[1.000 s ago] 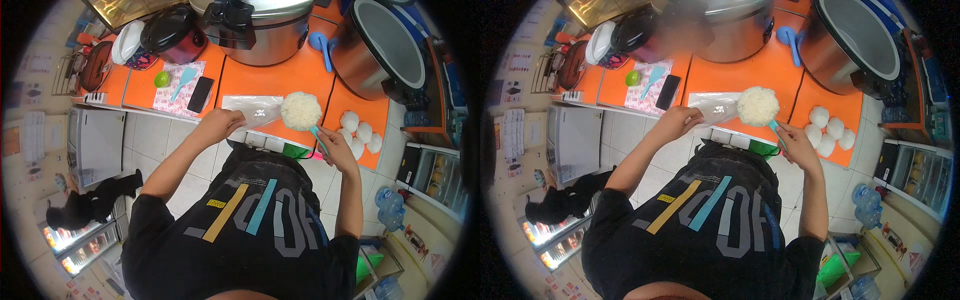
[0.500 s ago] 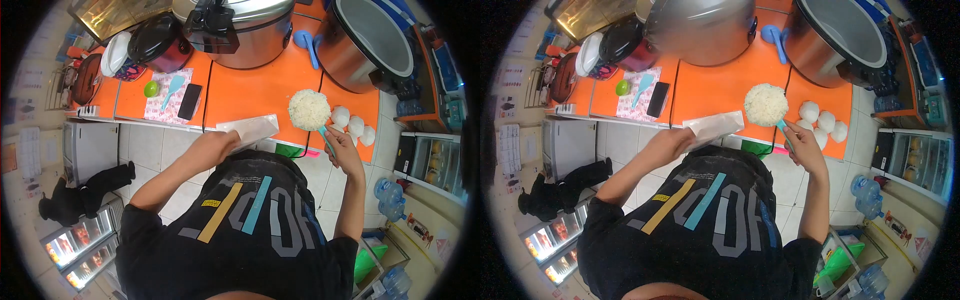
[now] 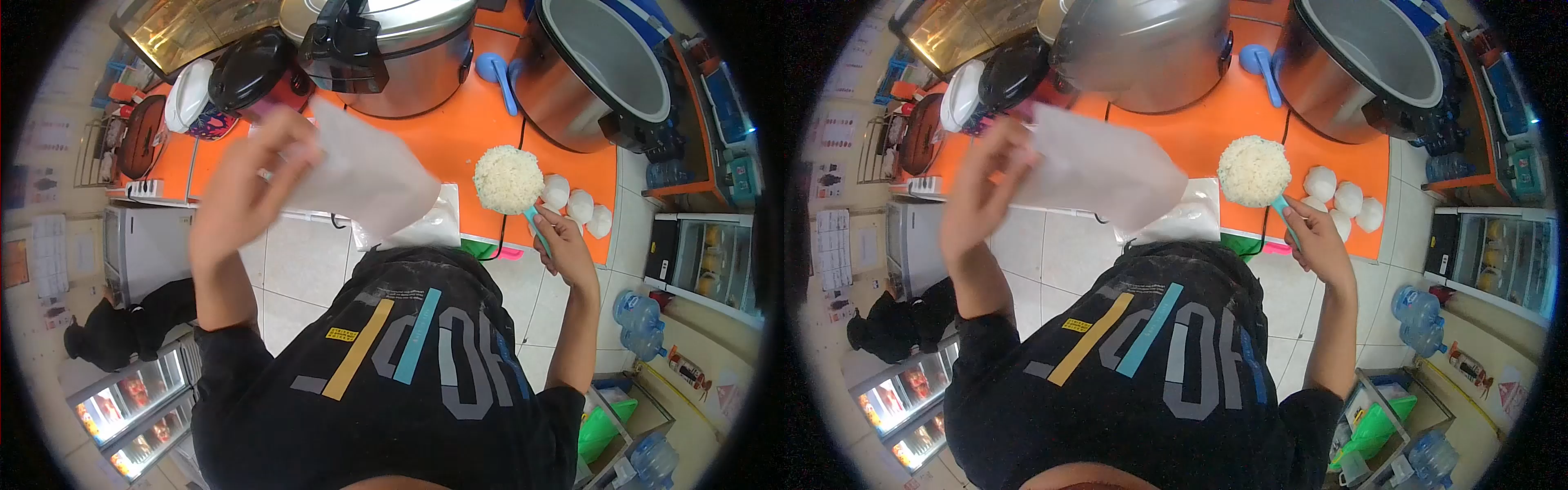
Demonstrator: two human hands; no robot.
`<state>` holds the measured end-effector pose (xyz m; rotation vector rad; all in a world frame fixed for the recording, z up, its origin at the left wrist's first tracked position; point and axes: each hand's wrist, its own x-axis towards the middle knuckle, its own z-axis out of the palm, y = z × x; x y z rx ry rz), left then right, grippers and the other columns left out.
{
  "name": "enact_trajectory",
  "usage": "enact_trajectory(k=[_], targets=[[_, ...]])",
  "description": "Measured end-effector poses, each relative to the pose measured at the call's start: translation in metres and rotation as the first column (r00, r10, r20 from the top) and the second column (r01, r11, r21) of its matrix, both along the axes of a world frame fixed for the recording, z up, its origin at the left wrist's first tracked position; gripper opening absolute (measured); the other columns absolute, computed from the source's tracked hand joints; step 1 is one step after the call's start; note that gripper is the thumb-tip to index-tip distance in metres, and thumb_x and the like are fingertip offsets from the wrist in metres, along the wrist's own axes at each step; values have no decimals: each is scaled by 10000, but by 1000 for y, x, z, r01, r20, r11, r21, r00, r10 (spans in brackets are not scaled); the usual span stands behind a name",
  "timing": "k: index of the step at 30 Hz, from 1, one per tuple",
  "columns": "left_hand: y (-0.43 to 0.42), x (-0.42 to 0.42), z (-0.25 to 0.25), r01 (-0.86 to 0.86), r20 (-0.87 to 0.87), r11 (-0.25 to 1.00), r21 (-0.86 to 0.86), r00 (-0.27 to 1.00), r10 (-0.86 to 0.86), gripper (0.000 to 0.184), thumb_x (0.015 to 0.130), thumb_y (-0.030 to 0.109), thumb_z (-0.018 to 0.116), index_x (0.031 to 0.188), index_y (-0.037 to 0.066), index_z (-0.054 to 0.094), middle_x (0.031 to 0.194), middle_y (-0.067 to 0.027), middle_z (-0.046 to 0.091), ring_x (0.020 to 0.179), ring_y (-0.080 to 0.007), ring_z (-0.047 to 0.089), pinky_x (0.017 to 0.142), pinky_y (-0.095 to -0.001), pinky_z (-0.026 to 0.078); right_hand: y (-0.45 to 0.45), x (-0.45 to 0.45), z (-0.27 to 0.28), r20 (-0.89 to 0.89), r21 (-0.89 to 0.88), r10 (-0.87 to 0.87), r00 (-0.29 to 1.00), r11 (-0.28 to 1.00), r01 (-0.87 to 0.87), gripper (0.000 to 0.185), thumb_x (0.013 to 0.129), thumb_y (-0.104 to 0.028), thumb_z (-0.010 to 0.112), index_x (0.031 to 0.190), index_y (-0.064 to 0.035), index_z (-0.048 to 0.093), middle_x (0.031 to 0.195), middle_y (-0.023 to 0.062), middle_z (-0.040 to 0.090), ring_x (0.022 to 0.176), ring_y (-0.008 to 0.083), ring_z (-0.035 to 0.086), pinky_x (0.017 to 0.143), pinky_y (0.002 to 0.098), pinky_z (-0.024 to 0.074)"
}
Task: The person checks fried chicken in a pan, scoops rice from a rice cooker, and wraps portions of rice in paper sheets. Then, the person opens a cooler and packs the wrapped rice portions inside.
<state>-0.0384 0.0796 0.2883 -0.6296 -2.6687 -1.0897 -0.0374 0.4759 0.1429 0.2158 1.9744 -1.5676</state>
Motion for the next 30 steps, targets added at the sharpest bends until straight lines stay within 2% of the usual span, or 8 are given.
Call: enact_trajectory(k=[3, 6, 7, 11, 16, 18, 21, 30], targets=[[-19, -7, 26, -152, 35, 981, 124, 988, 149, 78, 955, 64, 559, 1005, 4, 555, 797, -46, 576, 695, -136, 558, 625, -262, 441, 1, 0, 4, -5, 12, -5, 1000, 1000, 5, 407, 1006, -264, 502, 1363, -71, 533, 554, -38, 400, 389, 41, 320, 342, 216, 281], [-3, -12, 26, -27, -296, 969, -247, 954, -49, 170, 890, -1, 591, 1060, -1, 587, 942, -117, 658, 844, -250, 674, 713, -270, 493, 3, 2, 5, 5, 35, -33, 999, 999, 33, 411, 1005, -270, 502, 1368, -78, 530, 563, -37, 410, 396, 41, 330, 343, 214, 282], [12, -17, 9, 34, -261, 978, -205, 961, -88, 241, 877, 21, 601, 1118, 14, 595, 999, -145, 666, 872, -303, 674, 725, -316, 511, 4, 3, 4, 5, 37, -30, 1000, 999, 30, 411, 1005, -270, 502, 1368, -78, 530, 563, -37, 410, 396, 41, 330, 343, 214, 282], [42, -30, -110, 282, 222, 805, -522, 956, -192, 319, 856, 77, 530, 1173, 49, 552, 1177, -140, 647, 1081, -331, 618, 840, -429, 492, 8, 7, 0, 34, 30, -92, 995, 995, 91, 423, 1000, -284, 511, 1371, -82, 527, 568, -35, 415, 404, 38, 339, 345, 212, 283], [31, -25, -311, 244, 34, 741, -625, 958, -286, 325, 859, 105, 539, 1178, 45, 517, 1379, -137, 526, 1183, -322, 565, 871, -517, 484, 11, 13, -8, 60, 84, -143, 988, 987, 138, 425, 999, -297, 516, 1373, -94, 529, 582, -30, 429, 406, 34, 341, 342, 211, 284], [33, -16, -328, 306, 319, 653, -693, 942, -103, 341, 887, 124, 509, 1225, 74, 513, 1417, -147, 489, 1238, -352, 516, 904, -519, 473, 12, 15, -10, 95, 96, -158, 983, 984, 149, 421, 1001, -296, 514, 1372, -97, 531, 593, -26, 440, 403, 36, 344, 338, 212, 286], [28, -7, -338, 323, 427, 681, -658, 904, -16, 365, 890, 143, 517, 1253, 103, 506, 1442, -148, 455, 1227, -379, 509, 904, -520, 475, 6, 15, -11, 129, 78, -143, 981, 988, 134, 425, 1000, -294, 514, 1373, -91, 528, 594, -25, 443, 400, 38, 346, 336, 214, 288], [45, 0, -350, 249, 286, 661, -708, 957, -55, 344, 872, 238, 622, 1177, 113, 525, 1240, -103, 601, 1088, -313, 592, 825, -463, 506, -14, 9, -38, 160, 20, -43, 986, 999, 40, 425, 1010, -285, 490, 1389, -93, 507, 587, -28, 425, 389, 45, 341, 337, 206, 298]])
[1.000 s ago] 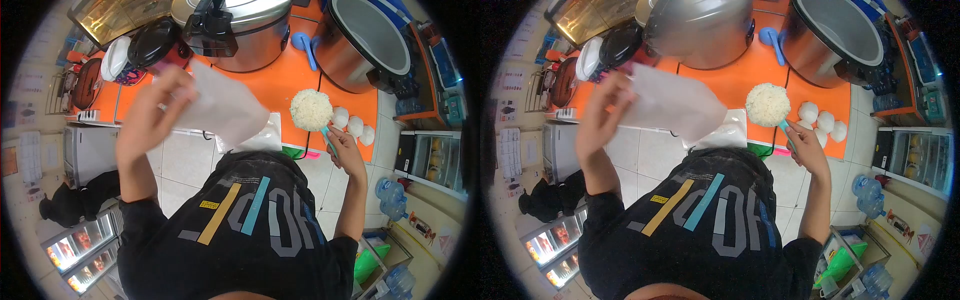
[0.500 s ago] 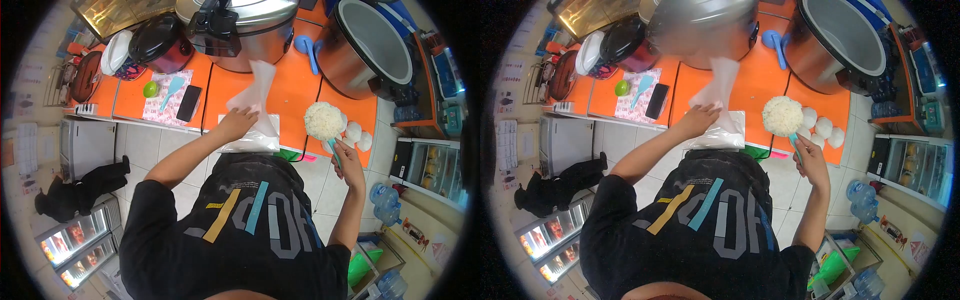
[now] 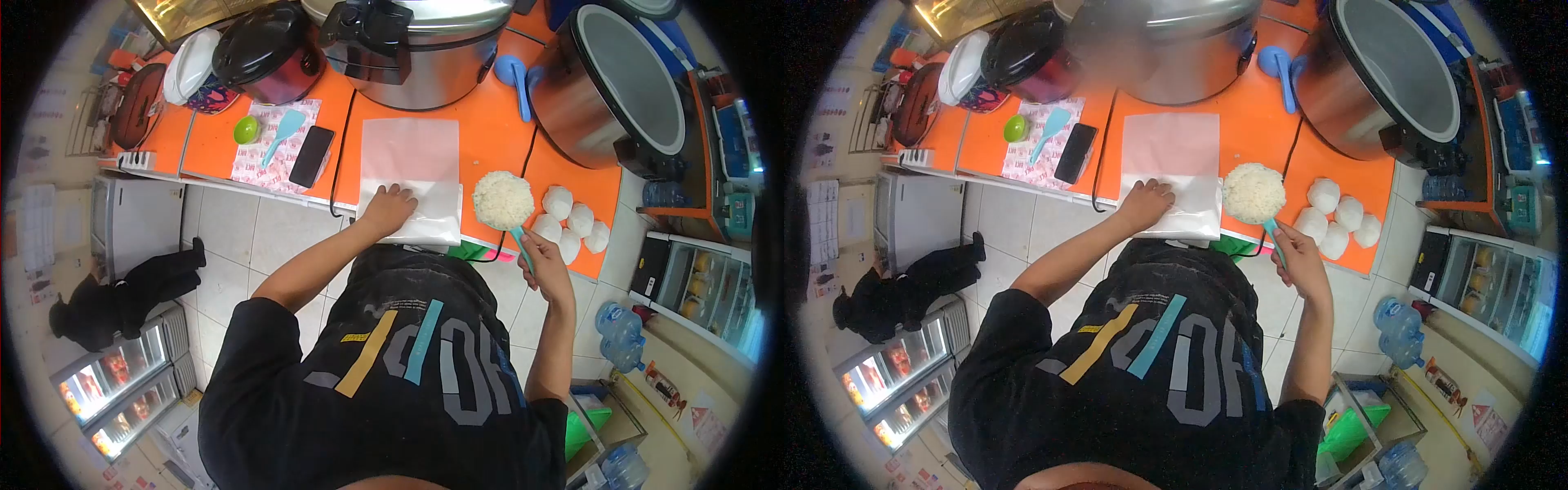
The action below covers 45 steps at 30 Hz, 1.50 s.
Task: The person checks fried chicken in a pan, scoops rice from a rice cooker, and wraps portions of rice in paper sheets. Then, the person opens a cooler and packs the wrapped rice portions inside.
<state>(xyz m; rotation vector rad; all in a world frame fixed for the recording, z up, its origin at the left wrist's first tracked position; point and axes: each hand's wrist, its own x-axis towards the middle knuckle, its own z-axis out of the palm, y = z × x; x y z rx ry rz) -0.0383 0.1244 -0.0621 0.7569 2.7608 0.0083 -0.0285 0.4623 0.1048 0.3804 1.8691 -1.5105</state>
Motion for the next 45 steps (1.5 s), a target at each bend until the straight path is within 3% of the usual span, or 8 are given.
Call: enact_trajectory(k=[7, 9, 18, 21, 28, 33, 37, 45], targets=[[-12, -13, 84, -413, 325, 741, 529, 906, 273, 235, 939, 190, 581, 1116, 58, 499, 843, -108, 679, 747, -278, 665, 678, -385, 511, -11, -1, 9, 5, -19, 1, 1000, 1000, -1, 432, 1011, -295, 490, 1391, -89, 501, 594, -26, 430, 387, 45, 342, 336, 201, 298], [-23, -20, 105, -498, 350, 315, 808, 835, 424, 201, 954, 166, 587, 1089, 53, 491, 728, -105, 657, 662, -205, 658, 600, -310, 489, -8, -1, 18, -9, -22, -20, 1000, 1000, 20, 411, 1006, -275, 495, 1374, -94, 525, 604, -21, 468, 413, 46, 379, 343, 206, 304], [-86, -46, 109, -786, 779, -192, 588, 486, 396, 527, 820, 253, 779, 1176, -72, 568, 867, -117, 700, 706, -162, 680, 637, -282, 542, 6, 6, 26, -33, -16, -88, 996, 996, 87, 444, 1003, -291, 511, 1395, -83, 496, 595, -18, 459, 390, 46, 353, 339, 207, 295], [-89, -41, 120, -926, 849, -46, 375, 323, 418, 445, 820, 238, 777, 1097, -75, 627, 902, -136, 701, 713, -184, 689, 655, -308, 561, 8, 8, 25, -30, -23, -90, 996, 996, 89, 446, 1004, -285, 510, 1400, -82, 490, 600, -18, 457, 391, 46, 348, 340, 208, 294], [-85, -37, 120, -855, 800, -23, 518, 474, 369, 391, 812, 231, 782, 1011, -87, 673, 884, -127, 710, 698, -187, 690, 642, -292, 553, 11, 9, 23, -25, -16, -88, 996, 996, 88, 446, 1004, -282, 509, 1402, -82, 489, 609, -16, 456, 404, 46, 354, 342, 208, 293], [-77, -37, 169, -703, 337, 352, 618, 641, 690, 255, 803, 211, 773, 931, -2, 715, 867, -125, 720, 732, -199, 701, 672, -310, 538, 11, 8, 25, -22, 11, -93, 995, 996, 93, 440, 1006, -284, 503, 1396, -81, 497, 603, -19, 448, 409, 47, 360, 344, 206, 294], [-41, -25, 190, -148, -269, 718, 681, 861, 432, 186, 736, 80, 718, 893, 5, 653, 886, -157, 664, 778, -313, 660, 655, -371, 520, 12, 7, 23, -20, 9, -108, 994, 994, 108, 439, 1006, -286, 501, 1394, -80, 498, 599, -20, 441, 407, 46, 359, 343, 205, 292], [16, -19, 23, 6, -138, 978, 207, 990, 23, 314, 818, 136, 633, 1125, 98, 581, 1392, -182, 478, 1337, -419, 395, 995, -607, 379, 12, -5, 14, 3, -22, -158, 987, 987, 158, 453, 1005, -299, 500, 1397, -72, 490, 589, -27, 442, 401, 42, 364, 343, 196, 293]])
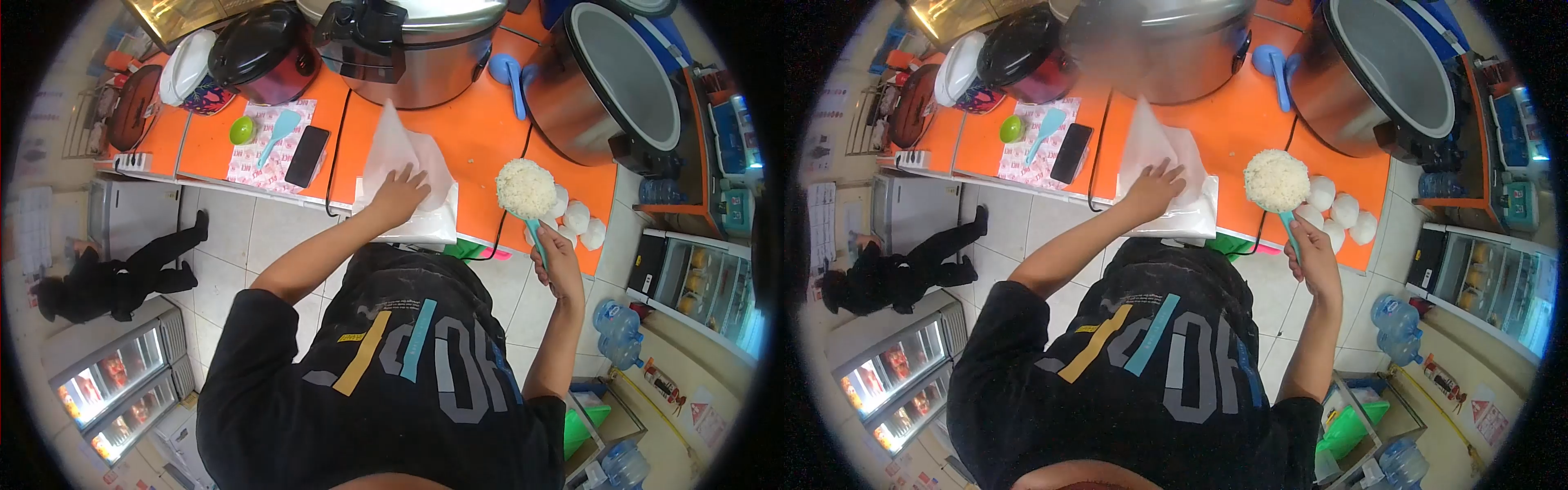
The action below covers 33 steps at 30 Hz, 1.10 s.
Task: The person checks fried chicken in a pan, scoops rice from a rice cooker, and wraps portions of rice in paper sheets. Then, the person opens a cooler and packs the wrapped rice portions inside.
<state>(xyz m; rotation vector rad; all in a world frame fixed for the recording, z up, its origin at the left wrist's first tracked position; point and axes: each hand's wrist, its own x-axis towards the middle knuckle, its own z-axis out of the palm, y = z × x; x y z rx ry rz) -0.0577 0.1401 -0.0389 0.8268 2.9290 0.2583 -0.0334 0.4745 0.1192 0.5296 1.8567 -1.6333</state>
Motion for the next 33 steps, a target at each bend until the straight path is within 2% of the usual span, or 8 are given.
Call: enact_trajectory(k=[4, 6, 13, 21, 26, 29, 32, 33], targets=[[-7, -4, 3, 71, 222, 997, -42, 973, -60, 359, 860, 363, 650, 1119, 135, 551, 1483, -161, 384, 1417, -408, 270, 1040, -676, 257, -4, -6, -11, -11, -6, 31, 999, 999, -31, 450, 1007, -296, 496, 1396, -70, 489, 584, -27, 440, 399, 42, 368, 340, 197, 295], [-9, -4, 30, -113, 421, 990, -83, 897, 137, 473, 848, 483, 644, 1165, 147, 542, 1512, -146, 334, 1451, -376, 197, 1077, -678, 188, -13, -9, -17, -30, -11, 66, 997, 998, -67, 449, 1007, -319, 498, 1373, -58, 502, 589, -26, 446, 378, 39, 353, 329, 187, 297], [-26, -11, -43, -378, 188, 911, 163, 919, 348, 500, 897, 510, 573, 1287, 202, 516, 1547, -148, 269, 1465, -370, 154, 1106, -685, 124, -45, -21, -29, -5, -27, 119, 993, 993, -119, 415, 1010, -290, 486, 1358, -68, 533, 576, -31, 427, 397, 51, 361, 348, 211, 303], [-13, -51, -47, -49, 154, 995, 90, 987, 35, 613, 869, 465, 625, 1411, 245, 440, 1578, -149, 204, 1485, -314, 103, 1131, -667, 74, -63, -24, -49, -16, -60, 124, 992, 990, -125, 414, 1008, -287, 482, 1354, -68, 536, 574, -28, 424, 400, 58, 362, 353, 223, 304], [-29, -36, -35, -135, 50, 971, 196, 990, 128, 697, 851, 470, 647, 1438, 186, 402, 1577, -145, 205, 1483, -326, 105, 1136, -653, 71, -82, -41, -93, -42, -46, 127, 991, 991, -129, 398, 1001, -290, 490, 1338, -90, 556, 584, -24, 432, 390, 54, 343, 347, 222, 277], [-41, -20, -48, -222, 16, 937, 268, 974, 226, 782, 833, 490, 660, 1454, 115, 368, 1574, -145, 212, 1481, -332, 107, 1131, -655, 75, -101, -65, -121, -97, 45, 193, 976, 981, -190, 404, 980, -298, 514, 1320, -86, 569, 606, 35, 529, 429, 94, 444, 391, 283, 378], [-49, -2, -48, -417, -18, 846, 332, 894, 448, 850, 823, 520, 658, 1461, 54, 343, 1562, -152, 237, 1479, -334, 109, 1128, -652, 85, -119, -87, -172, -317, 377, 388, 866, 889, -260, 394, 967, -288, 514, 1288, -70, 584, 699, 142, 642, 510, 209, 595, 512, 379, 489], [-52, 3, -48, -553, -10, 771, 315, 811, 585, 869, 821, 532, 653, 1457, 29, 342, 1552, -157, 259, 1479, -333, 110, 1128, -647, 92, -124, -93, -188, -561, 502, 460, 688, 850, -159, 409, 969, -298, 518, 1321, -95, 564, 659, 127, 612, 502, 229, 599, 487, 373, 482]])
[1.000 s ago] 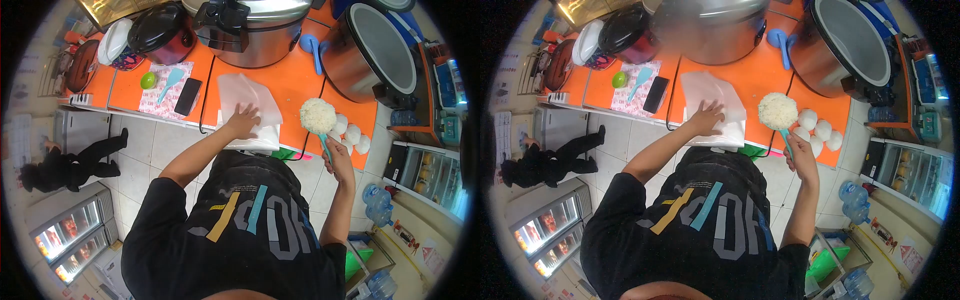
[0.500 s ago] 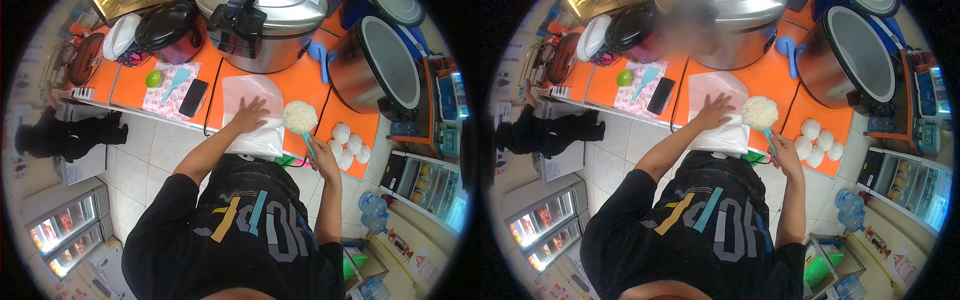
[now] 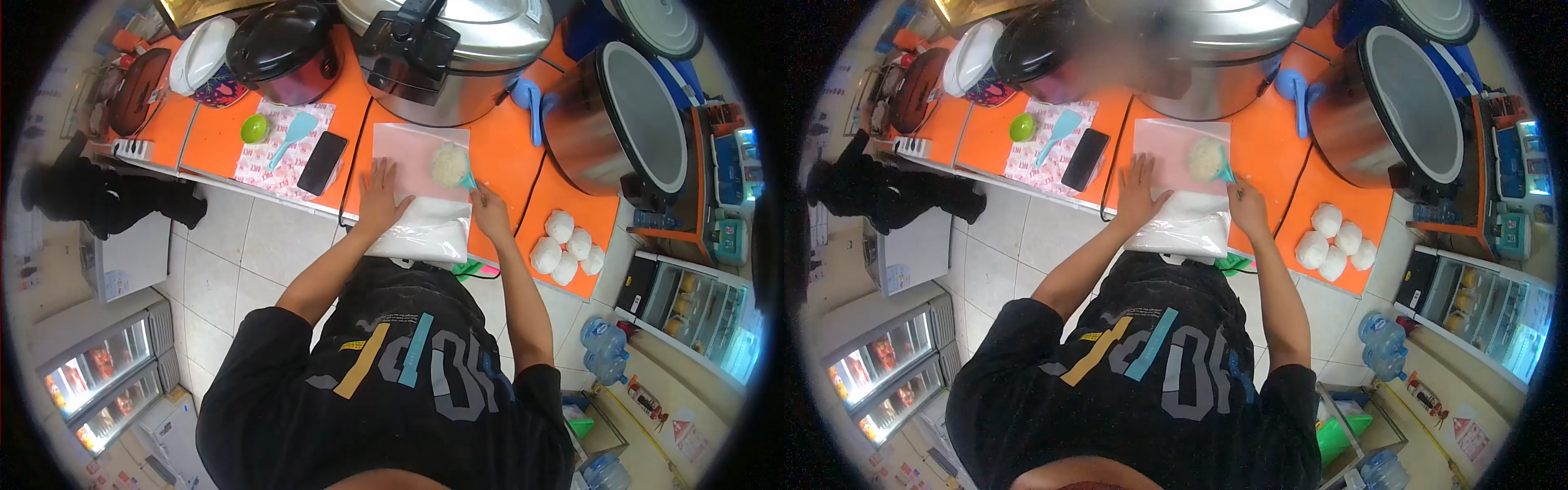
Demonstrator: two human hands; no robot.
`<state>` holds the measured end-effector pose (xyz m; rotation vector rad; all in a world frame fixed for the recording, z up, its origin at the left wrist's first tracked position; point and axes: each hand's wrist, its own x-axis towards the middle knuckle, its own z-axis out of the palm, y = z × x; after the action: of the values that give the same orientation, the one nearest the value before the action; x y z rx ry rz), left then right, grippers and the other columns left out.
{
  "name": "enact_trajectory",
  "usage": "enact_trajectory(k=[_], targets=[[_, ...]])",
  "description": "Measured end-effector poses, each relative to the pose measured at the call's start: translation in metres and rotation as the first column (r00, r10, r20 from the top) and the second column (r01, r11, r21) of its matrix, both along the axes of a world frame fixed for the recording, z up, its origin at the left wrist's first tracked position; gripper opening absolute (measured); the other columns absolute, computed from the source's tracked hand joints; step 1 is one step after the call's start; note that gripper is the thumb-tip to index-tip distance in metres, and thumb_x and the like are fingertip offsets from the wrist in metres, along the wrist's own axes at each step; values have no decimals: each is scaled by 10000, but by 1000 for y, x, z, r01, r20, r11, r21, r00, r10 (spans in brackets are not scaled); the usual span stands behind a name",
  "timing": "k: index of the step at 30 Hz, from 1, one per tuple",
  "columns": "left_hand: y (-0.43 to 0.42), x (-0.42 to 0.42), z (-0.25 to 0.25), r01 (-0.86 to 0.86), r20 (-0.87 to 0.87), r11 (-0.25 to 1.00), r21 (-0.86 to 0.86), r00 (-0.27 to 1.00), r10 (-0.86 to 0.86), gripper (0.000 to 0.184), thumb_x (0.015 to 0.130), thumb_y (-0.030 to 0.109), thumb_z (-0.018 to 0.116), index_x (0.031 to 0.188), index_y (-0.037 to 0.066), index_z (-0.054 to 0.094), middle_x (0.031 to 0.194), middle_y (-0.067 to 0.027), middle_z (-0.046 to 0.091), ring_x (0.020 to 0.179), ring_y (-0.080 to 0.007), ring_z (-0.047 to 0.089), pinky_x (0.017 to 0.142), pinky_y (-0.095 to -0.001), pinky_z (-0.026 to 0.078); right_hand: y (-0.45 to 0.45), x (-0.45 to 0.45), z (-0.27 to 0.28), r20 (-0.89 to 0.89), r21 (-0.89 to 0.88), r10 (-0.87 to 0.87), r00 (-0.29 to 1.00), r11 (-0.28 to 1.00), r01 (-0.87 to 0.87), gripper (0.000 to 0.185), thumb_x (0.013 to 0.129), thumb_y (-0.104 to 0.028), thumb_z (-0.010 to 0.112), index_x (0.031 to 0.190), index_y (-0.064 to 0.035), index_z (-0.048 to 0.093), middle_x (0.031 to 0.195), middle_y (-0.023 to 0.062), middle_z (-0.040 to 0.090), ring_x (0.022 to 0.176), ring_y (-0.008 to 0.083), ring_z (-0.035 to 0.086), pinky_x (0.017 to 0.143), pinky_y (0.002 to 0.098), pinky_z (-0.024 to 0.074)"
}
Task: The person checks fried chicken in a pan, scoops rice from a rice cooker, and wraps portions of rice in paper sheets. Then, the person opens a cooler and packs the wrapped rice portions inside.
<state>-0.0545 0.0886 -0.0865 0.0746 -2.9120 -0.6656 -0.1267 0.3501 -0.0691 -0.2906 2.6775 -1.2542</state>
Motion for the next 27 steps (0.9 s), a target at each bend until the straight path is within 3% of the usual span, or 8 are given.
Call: enact_trajectory(k=[1, 2, 4, 7, 10, 14, 24, 27], targets=[[-4, 2, 2, -7, 2, 1000, 2, 1000, 7, 869, 821, 532, 653, 1457, 29, 342, 1552, -157, 259, 1479, -333, 110, 1128, -647, 92, -9, -3, 4, -336, 66, 68, 939, 997, -49, 427, 971, -307, 522, 1354, -120, 545, 620, 111, 581, 493, 249, 603, 462, 367, 475], [-7, 4, 3, 5, 87, 998, -68, 996, 1, 887, 809, 550, 657, 1450, 18, 349, 1547, -158, 267, 1479, -335, 110, 1130, -640, 105, -14, -3, 10, -334, 68, 77, 939, 996, -57, 427, 971, -307, 522, 1354, -120, 545, 620, 111, 581, 493, 249, 603, 462, 367, 475], [-13, 8, 6, 14, 173, 991, -132, 985, 9, 907, 797, 567, 660, 1442, 7, 356, 1541, -160, 275, 1478, -336, 111, 1131, -632, 118, -30, -4, 31, -125, 463, 68, 990, 886, -3, 421, 964, -318, 527, 1351, -152, 547, 711, 165, 633, 672, 322, 670, 572, 419, 526], [-18, 9, 5, 48, 250, 992, -118, 968, -17, 983, 763, 623, 666, 1457, 10, 336, 1550, -149, 256, 1474, -353, 111, 1144, -600, 121, -53, 5, 51, -179, 627, 115, 977, 779, 23, 456, 954, -325, 543, 1381, -169, 509, 791, 135, 658, 728, 297, 672, 592, 428, 539], [-20, 13, -1, 21, 194, 995, -99, 981, -2, 1025, 738, 630, 683, 1465, 4, 322, 1552, -149, 251, 1474, -362, 106, 1151, -585, 122, -61, 18, 38, -311, 597, 215, 926, 802, 14, 467, 943, -320, 563, 1394, -216, 498, 800, 95, 596, 693, 267, 647, 560, 401, 533], [-23, 16, -2, 33, 197, 996, -80, 980, -17, 1039, 729, 621, 696, 1466, -5, 316, 1550, -154, 254, 1471, -367, 113, 1160, -560, 128, -69, 38, 29, -238, 479, 212, 948, 875, -75, 489, 925, -246, 596, 1402, -276, 492, 873, 89, 534, 702, 254, 613, 601, 394, 530], [-25, 20, 5, 23, 186, 1000, -14, 982, -20, 1082, 695, 608, 731, 1456, -33, 304, 1553, -206, 223, 1467, -401, 102, 1181, -520, 119, -66, 49, 18, -339, 329, 133, 931, 944, -15, 487, 904, -161, 622, 1378, -234, 535, 872, 102, 526, 764, 249, 590, 649, 384, 508], [-25, 18, 3, 19, 170, 999, -43, 985, -12, 1027, 710, 582, 734, 1452, 0, 326, 1541, -213, 237, 1445, -415, 161, 1167, -529, 151, -60, 42, 24, -286, 312, 189, 939, 945, -95, 494, 905, -162, 629, 1387, -200, 525, 874, 114, 526, 772, 273, 575, 683, 400, 501]])
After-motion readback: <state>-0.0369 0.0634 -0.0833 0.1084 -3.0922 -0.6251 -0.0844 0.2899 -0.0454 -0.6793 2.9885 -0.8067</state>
